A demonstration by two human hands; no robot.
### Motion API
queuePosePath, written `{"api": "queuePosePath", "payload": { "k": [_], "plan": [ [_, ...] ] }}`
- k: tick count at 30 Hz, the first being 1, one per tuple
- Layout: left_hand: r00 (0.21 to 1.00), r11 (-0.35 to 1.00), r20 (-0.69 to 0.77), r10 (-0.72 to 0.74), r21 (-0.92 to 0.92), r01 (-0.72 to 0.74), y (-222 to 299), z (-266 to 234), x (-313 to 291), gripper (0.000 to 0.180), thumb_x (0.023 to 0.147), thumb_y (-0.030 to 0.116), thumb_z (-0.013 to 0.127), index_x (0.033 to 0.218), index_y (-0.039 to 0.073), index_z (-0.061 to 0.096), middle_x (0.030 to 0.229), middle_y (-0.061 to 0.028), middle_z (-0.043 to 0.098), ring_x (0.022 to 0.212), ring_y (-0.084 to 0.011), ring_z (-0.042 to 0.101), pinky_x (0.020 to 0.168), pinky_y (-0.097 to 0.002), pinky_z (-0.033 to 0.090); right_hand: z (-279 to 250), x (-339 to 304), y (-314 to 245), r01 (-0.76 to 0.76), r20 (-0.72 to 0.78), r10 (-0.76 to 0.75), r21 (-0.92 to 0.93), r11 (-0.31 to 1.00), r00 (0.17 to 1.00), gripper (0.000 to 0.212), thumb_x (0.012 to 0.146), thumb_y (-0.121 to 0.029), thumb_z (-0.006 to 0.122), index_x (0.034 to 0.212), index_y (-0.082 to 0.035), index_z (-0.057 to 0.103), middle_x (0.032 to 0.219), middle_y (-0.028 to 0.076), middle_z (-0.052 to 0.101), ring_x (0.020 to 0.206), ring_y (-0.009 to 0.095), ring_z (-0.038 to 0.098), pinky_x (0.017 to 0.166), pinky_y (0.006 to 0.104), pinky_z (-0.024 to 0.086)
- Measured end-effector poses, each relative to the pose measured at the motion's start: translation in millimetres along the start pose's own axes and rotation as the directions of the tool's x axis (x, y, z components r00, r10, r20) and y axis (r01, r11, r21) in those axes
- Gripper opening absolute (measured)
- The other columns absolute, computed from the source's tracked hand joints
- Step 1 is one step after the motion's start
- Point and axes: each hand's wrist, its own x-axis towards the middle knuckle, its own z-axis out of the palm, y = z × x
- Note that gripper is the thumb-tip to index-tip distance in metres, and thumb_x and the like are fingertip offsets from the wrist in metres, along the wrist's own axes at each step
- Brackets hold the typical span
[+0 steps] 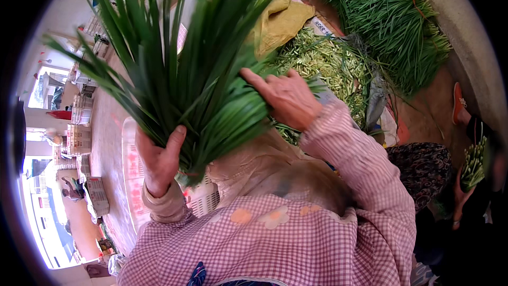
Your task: The person picks up bundles of green stalks tied with red string, removes damaged leaves by hand, trims the root ends using a knife, and places the finished bundles into a plastic crate.
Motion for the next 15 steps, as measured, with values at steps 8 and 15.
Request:
{"api": "queuePosePath", "payload": {
  "k": [8, 15],
  "plan": [
    [0.369, 0.940, 0.907, 0.202, -0.074, -0.333, 68.7, -15.7, 4.7, 0.047, 0.070, -0.004, 0.066, 0.117, -0.001, 0.058, 0.120, -0.0229, 0.060, 0.121, -0.0383, 0.054, 0.105, -0.0451, 0.039, 27.8, 27.5, 4.9, 0.264, -0.093, -0.267, -0.050, 0.963, 0.959, 0.056, 0.083, -0.021, 0.064, 0.134, -0.014, 0.043, 0.090, 0.008, 0.061, 0.086, 0.025, 0.062, 0.087, 0.0431, 0.045],
    [0.673, 0.690, 0.731, 0.114, 0.429, -0.583, -0.9, -9.9, 79.9, 0.104, 0.058, 0.028, 0.088, 0.142, -0.001, 0.035, 0.136, -0.0261, 0.047, 0.129, -0.0313, 0.047, 0.107, -0.0384, 0.037, 29.7, 22.6, 21.1, 0.269, -0.074, -0.271, -0.032, 0.963, 0.960, 0.035, 0.088, -0.018, 0.057, 0.123, -0.015, 0.053, 0.091, 0.009, 0.064, 0.088, 0.027, 0.064, 0.083, 0.0421, 0.049]
  ]
}}
